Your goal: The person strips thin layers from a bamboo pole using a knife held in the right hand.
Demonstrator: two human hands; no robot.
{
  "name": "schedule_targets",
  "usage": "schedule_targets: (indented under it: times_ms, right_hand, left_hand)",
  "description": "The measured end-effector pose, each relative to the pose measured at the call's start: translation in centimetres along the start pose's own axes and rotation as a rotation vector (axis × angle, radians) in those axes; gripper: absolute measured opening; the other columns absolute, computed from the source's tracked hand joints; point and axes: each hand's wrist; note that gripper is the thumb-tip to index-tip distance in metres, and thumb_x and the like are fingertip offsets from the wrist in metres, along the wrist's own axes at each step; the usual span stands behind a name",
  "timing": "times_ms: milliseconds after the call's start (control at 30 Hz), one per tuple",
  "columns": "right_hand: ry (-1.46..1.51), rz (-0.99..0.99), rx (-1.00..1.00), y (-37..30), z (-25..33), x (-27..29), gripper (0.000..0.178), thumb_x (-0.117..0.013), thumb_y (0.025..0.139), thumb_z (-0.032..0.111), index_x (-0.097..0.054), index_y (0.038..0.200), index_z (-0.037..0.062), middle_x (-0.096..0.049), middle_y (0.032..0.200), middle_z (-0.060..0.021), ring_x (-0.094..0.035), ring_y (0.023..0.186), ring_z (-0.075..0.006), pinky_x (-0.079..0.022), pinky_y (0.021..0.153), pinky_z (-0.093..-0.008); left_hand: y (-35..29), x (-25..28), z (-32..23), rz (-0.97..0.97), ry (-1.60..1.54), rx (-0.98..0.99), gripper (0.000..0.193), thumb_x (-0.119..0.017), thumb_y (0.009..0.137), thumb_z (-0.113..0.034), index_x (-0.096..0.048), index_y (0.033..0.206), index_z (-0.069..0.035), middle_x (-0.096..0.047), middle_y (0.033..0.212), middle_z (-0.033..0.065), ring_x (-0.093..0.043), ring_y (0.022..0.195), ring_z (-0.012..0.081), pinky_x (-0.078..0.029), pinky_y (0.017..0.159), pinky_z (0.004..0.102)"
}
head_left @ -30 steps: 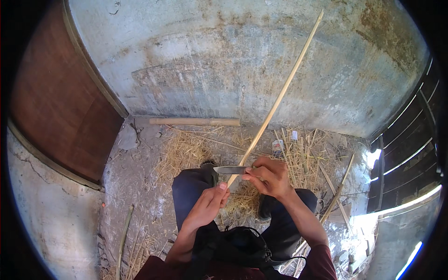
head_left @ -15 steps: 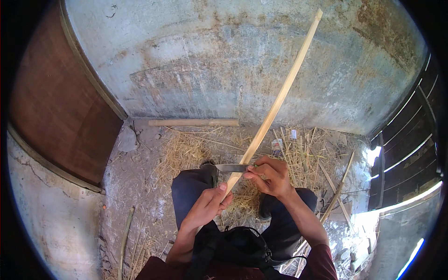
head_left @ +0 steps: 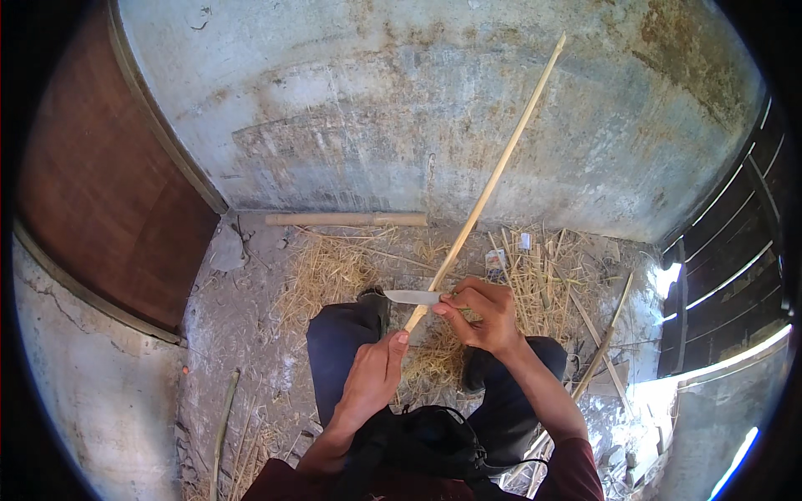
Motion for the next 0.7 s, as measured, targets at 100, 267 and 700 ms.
schedule_targets:
  times_ms: [100,267,700]
  right_hand:
    - [-0.014,-0.032,-0.021,0.17,-0.23,-0.04,0.019,-0.092,0.085,0.014,-0.075,0.084,0.0063,-0.067,0.072,-0.0071,-0.065,0.056,-0.0238,-0.047,0.049,-0.0356]
    - [-0.029,0.021,-0.068,0.15,-0.02,0.18,0.02,-0.093,0.085,0.011,-0.074,0.085,0.0033,-0.071,0.077,-0.0114,-0.07,0.061,-0.0255,-0.051,0.054,-0.0352]
    - [-0.146,-0.067,-0.047,0.83,-0.6,-0.47,0.022,-0.091,0.087,0.019,-0.074,0.081,0.0084,-0.068,0.073,-0.0061,-0.066,0.056,-0.0252,-0.048,0.05,-0.0379]
  left_hand:
    - [-0.12,-0.12,-0.08,-0.031,0.009,-0.02,0.044,-0.043,0.12,-0.033,-0.066,0.107,0.004,-0.061,0.073,0.0292,-0.063,0.075,0.0554,-0.046,0.065,0.0583]
    - [-0.34,-0.24,0.13,-0.068,0.089,-0.004,0.04,-0.046,0.119,-0.031,-0.065,0.106,0.002,-0.062,0.073,0.0309,-0.064,0.075,0.056,-0.045,0.064,0.0609]
    - [0.02,-0.47,0.26,-0.116,0.197,0.025,0.038,-0.048,0.119,-0.031,-0.064,0.104,0.0,-0.064,0.072,0.0296,-0.065,0.074,0.0558,-0.047,0.065,0.0619]
Point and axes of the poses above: each hand's wrist, its own y-axis towards the middle knuckle, its own x-axis out of the back of the hand, z = x × y
